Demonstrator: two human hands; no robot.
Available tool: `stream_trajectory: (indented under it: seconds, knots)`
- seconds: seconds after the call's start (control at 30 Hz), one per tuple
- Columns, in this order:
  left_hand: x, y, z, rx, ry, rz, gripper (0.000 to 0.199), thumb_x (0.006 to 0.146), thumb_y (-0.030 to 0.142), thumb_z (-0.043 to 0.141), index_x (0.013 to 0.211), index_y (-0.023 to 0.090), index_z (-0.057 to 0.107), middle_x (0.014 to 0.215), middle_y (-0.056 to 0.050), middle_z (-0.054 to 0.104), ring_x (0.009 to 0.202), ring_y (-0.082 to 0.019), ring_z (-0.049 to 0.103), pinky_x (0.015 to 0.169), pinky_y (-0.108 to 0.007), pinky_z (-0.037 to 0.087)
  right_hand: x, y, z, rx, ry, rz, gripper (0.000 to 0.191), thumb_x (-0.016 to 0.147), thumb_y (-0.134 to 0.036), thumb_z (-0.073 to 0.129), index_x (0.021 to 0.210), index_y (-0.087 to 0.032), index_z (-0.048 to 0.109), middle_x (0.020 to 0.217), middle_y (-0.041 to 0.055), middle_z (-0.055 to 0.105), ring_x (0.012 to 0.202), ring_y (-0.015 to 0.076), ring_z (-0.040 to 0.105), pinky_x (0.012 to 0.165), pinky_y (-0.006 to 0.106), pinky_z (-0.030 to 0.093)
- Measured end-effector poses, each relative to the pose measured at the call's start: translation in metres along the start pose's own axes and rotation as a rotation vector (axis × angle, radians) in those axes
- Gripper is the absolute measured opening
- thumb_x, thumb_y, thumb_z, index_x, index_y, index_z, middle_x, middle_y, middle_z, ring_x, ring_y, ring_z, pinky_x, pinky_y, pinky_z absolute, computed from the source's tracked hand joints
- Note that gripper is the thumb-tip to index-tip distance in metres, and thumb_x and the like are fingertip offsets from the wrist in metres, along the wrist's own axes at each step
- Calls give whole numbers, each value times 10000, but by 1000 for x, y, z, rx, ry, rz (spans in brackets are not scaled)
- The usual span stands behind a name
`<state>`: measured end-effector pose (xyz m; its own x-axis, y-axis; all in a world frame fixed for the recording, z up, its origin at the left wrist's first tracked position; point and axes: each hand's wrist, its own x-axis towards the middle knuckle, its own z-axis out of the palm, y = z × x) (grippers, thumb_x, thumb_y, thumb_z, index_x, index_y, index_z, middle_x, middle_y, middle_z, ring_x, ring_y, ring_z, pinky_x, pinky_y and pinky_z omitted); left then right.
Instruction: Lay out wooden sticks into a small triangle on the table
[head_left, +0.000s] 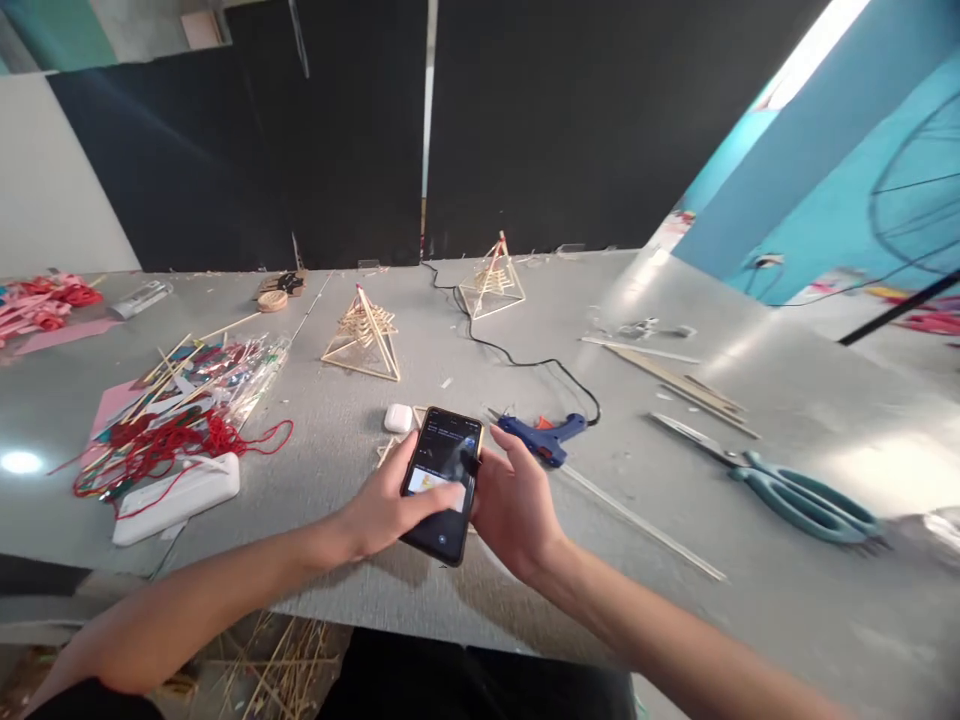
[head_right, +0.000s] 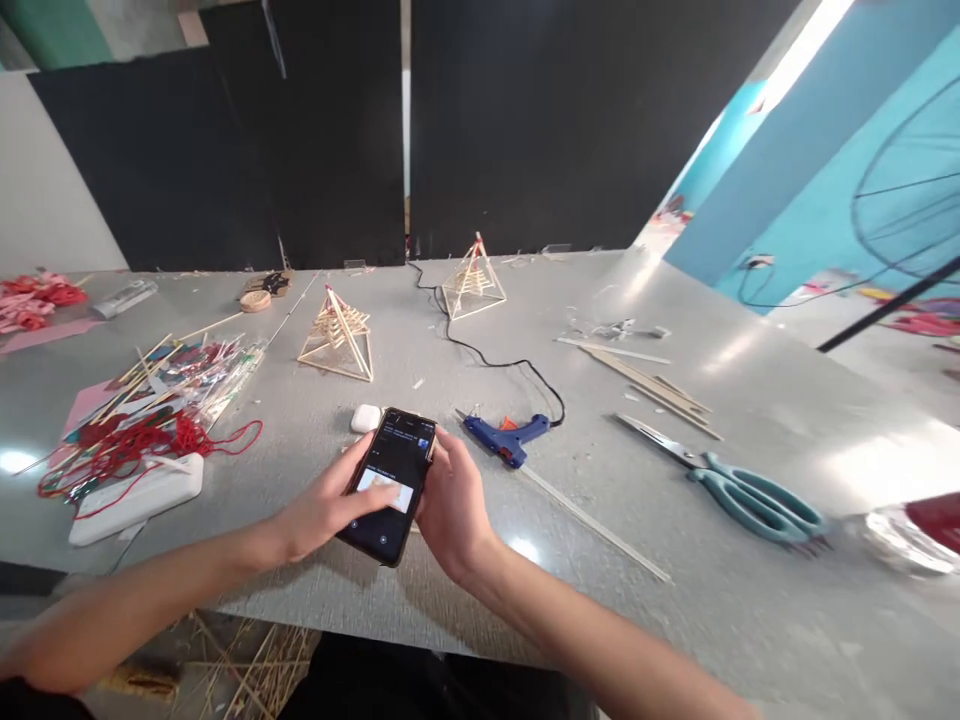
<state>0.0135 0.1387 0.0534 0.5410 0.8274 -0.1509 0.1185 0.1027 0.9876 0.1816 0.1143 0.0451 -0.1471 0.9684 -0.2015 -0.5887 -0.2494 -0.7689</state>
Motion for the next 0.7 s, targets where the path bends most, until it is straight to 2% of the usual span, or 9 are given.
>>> stream_trajectory:
  seconds: [0.07,0.13,0.2,0.27,0.33,0.43,0.53,0.63,0.7]
  knots:
    - [3,0,4,-222,-54,-56,744,926,551,664,1579,269,448,1377,-132,682,1101,-292,710,851,-431,626,4,-5,-9,-9,40,-55,619,903,-699,481,1229,-212,682,1051,106,790,1010,330,726,870,456,563]
    - [6,-3,4,-371,-104,-122,769,934,552,599,1622,292,372,1418,-147,665,1003,-294,730,621,-385,636,8,-9,-15,-24,63,-113,606,902,-707,468,1214,-232,676,1030,87,781,954,306,718,824,426,557]
    - [9,-9,0,-457,-157,-170,740,933,522,555,1599,240,399,1403,-179,675,976,-317,738,502,-371,615,14,-12,-19,-58,63,-154,556,908,-689,485,1198,-254,673,1015,62,771,899,279,700,783,401,546]
    - [14,-15,-4,-517,-185,-198,664,949,496,529,1516,154,485,1312,-213,716,1000,-333,748,528,-381,638,20,-14,-22,-110,38,-177,493,914,-656,522,1177,-270,681,1014,44,764,884,261,681,779,390,539]
    - [17,-22,-9,-528,-173,-212,602,973,472,557,1464,126,517,1236,-225,745,1029,-337,757,587,-385,662,26,-15,-25,-174,0,-198,458,925,-639,551,1181,-286,692,1059,35,763,955,258,672,843,395,539]
    - [18,-33,-16,-443,-154,-190,623,930,369,741,1464,166,493,1311,-218,725,1125,-334,745,669,-377,688,33,-11,-32,-277,-49,-229,484,973,-651,545,1257,-289,696,1187,40,749,1114,262,638,991,419,505]
    - [16,-44,-23,-445,-234,-150,743,859,282,837,1493,212,456,1427,-202,669,1270,-348,690,756,-390,703,32,-2,-42,-363,-42,-240,491,1020,-617,531,1333,-268,678,1237,55,724,1123,256,611,1032,436,470]
    - [16,-55,-27,-525,-340,-116,688,913,293,766,1521,234,448,1422,-186,677,1291,-346,683,844,-443,700,25,3,-48,-386,20,-268,436,1015,-521,572,1380,-292,637,1288,47,692,1182,253,583,1052,417,450]
    - [17,-60,-28,-565,-384,-100,627,946,279,689,1529,238,463,1437,-181,677,1296,-350,683,889,-487,691,21,4,-49,-384,54,-282,408,998,-492,586,1353,-299,637,1236,47,691,1121,247,592,979,397,480]
